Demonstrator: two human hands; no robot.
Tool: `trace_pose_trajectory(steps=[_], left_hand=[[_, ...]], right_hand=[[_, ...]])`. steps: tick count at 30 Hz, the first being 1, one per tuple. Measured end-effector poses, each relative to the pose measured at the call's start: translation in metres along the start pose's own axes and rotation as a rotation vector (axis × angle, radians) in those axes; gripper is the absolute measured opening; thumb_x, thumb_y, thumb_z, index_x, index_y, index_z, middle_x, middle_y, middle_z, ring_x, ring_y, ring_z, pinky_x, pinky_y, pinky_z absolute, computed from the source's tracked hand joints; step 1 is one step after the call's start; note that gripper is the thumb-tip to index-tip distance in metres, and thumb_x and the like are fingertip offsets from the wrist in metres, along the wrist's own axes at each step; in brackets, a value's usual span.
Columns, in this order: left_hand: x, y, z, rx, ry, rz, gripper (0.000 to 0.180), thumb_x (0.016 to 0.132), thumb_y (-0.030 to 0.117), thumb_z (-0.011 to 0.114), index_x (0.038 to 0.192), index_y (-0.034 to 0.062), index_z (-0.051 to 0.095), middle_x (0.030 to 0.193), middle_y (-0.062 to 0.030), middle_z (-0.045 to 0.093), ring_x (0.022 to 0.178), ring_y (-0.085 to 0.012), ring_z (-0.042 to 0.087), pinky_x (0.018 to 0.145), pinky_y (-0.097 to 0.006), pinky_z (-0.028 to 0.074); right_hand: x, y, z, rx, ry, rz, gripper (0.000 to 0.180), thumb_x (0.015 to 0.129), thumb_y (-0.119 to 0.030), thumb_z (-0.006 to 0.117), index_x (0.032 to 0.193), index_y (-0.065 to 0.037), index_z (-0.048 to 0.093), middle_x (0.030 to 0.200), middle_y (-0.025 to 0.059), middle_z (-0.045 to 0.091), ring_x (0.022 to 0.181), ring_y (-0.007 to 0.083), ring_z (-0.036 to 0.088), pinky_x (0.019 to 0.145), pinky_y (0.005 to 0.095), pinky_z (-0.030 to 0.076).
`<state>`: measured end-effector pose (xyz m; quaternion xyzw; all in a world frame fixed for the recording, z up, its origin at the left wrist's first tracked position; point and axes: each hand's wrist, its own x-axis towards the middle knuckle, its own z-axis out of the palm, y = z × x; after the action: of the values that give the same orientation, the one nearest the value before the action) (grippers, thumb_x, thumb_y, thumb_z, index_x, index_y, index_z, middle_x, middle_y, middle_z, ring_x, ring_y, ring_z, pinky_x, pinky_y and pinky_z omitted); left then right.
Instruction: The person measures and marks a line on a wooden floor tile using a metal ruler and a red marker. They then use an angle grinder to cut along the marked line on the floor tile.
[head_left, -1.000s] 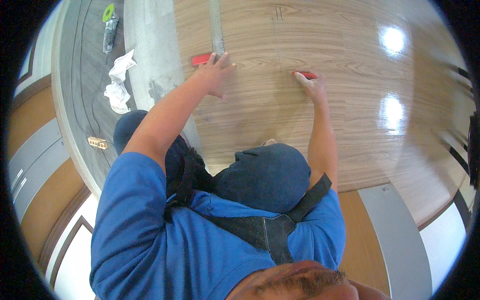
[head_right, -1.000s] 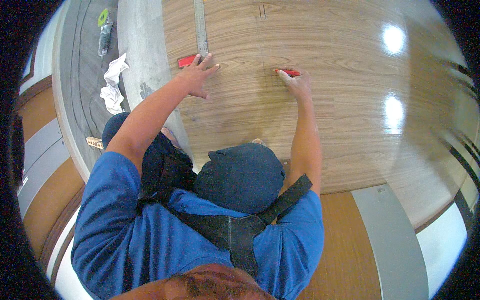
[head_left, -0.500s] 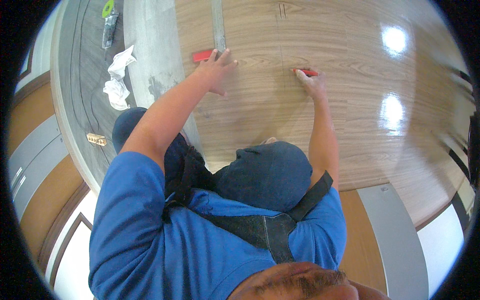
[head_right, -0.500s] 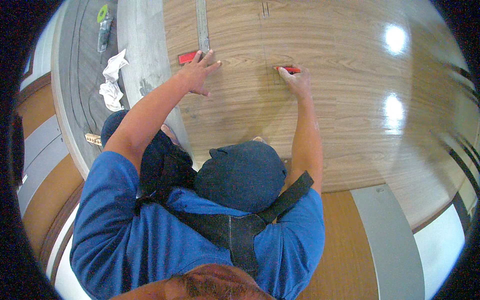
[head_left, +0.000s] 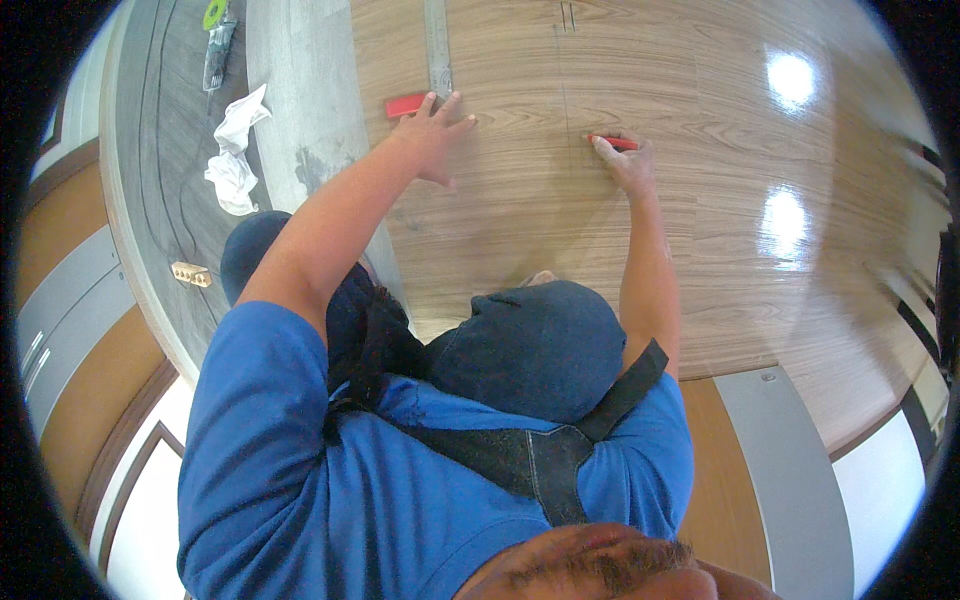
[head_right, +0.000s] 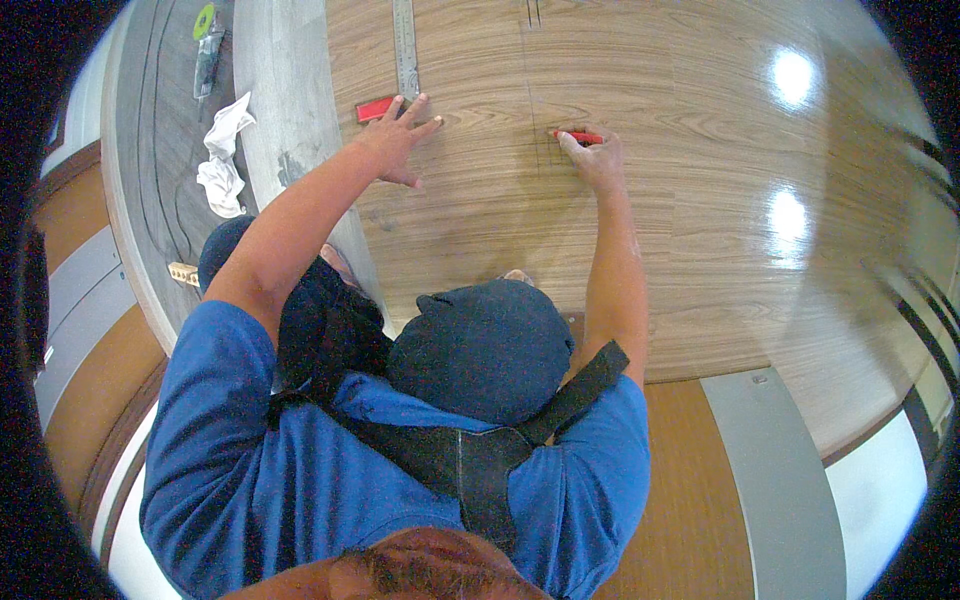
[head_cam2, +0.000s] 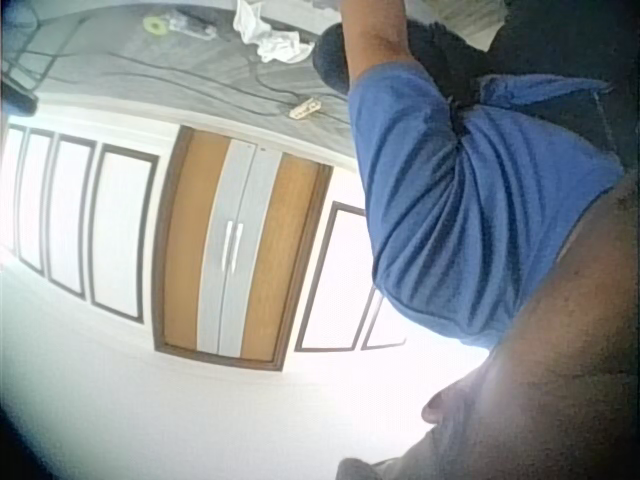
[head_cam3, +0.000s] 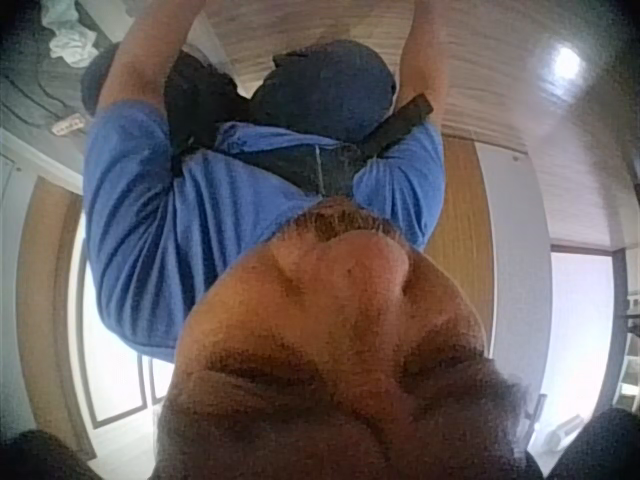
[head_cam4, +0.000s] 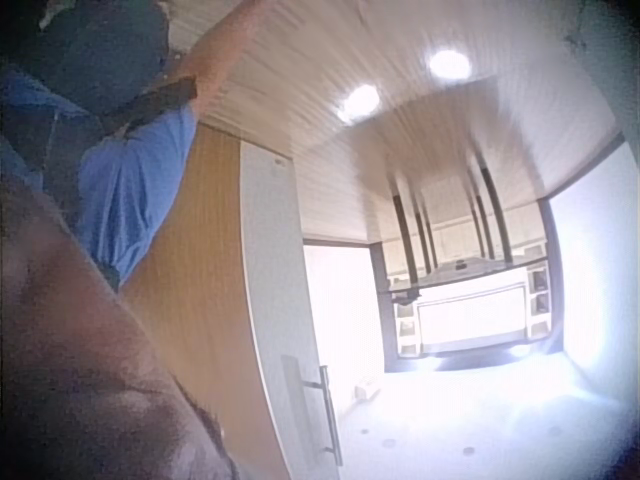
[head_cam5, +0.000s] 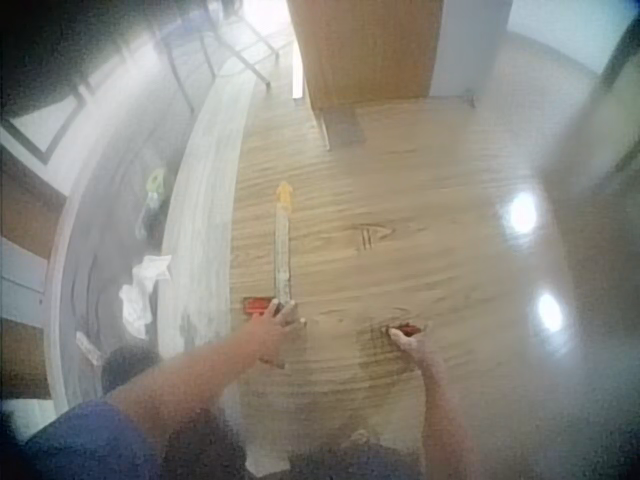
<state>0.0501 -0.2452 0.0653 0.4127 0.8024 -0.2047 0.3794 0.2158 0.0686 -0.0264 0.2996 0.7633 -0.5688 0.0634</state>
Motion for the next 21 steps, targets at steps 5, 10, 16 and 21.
trace_pose_trajectory(steps=[5,10,16,21], left_hand=[[-0.002,-0.002,0.004,-0.003,0.006,-0.003,0.130,0.065,0.059,0.092,0.168,0.0279,0.019,0.175,-0.0170,0.004,0.155,-0.0526,0.018,0.113,-0.065,0.045],[0.001,-0.004,-0.001,-0.023,0.009,0.036,0.128,0.065,0.058,0.091,0.167,0.0280,0.021,0.175,-0.0163,0.005,0.155,-0.0533,0.018,0.116,-0.063,0.043],[0.006,-0.032,-0.009,-0.117,-0.073,0.095,0.113,0.071,0.057,0.087,0.165,0.0246,0.032,0.171,-0.0205,0.021,0.150,-0.0469,0.035,0.121,-0.052,0.038],[-0.009,-0.058,-0.054,-0.170,-0.089,0.193,0.106,0.075,0.053,0.086,0.162,0.0198,0.036,0.163,-0.0243,0.038,0.142,-0.0404,0.049,0.119,-0.046,0.041]], right_hand=[[-0.005,-0.008,0.004,0.029,0.001,-0.024,0.023,0.086,-0.025,0.084,0.096,-0.004,0.081,0.069,-0.0019,0.068,0.061,0.0083,0.055,0.057,0.0291,0.044],[0.003,0.017,0.004,-0.023,0.055,-0.054,0.023,0.086,-0.025,0.081,0.095,-0.005,0.082,0.072,-0.0007,0.070,0.066,0.0099,0.058,0.062,0.0315,0.047],[-0.033,-0.015,0.023,0.065,-0.057,0.031,0.040,0.099,-0.040,0.070,0.092,-0.002,0.079,0.075,0.0012,0.069,0.068,0.0119,0.060,0.063,0.0314,0.048],[-0.109,0.029,0.113,0.026,-0.263,0.146,0.056,0.104,-0.055,0.056,0.095,-0.004,0.077,0.079,0.0140,0.072,0.077,0.0277,0.068,0.072,0.0420,0.050]])
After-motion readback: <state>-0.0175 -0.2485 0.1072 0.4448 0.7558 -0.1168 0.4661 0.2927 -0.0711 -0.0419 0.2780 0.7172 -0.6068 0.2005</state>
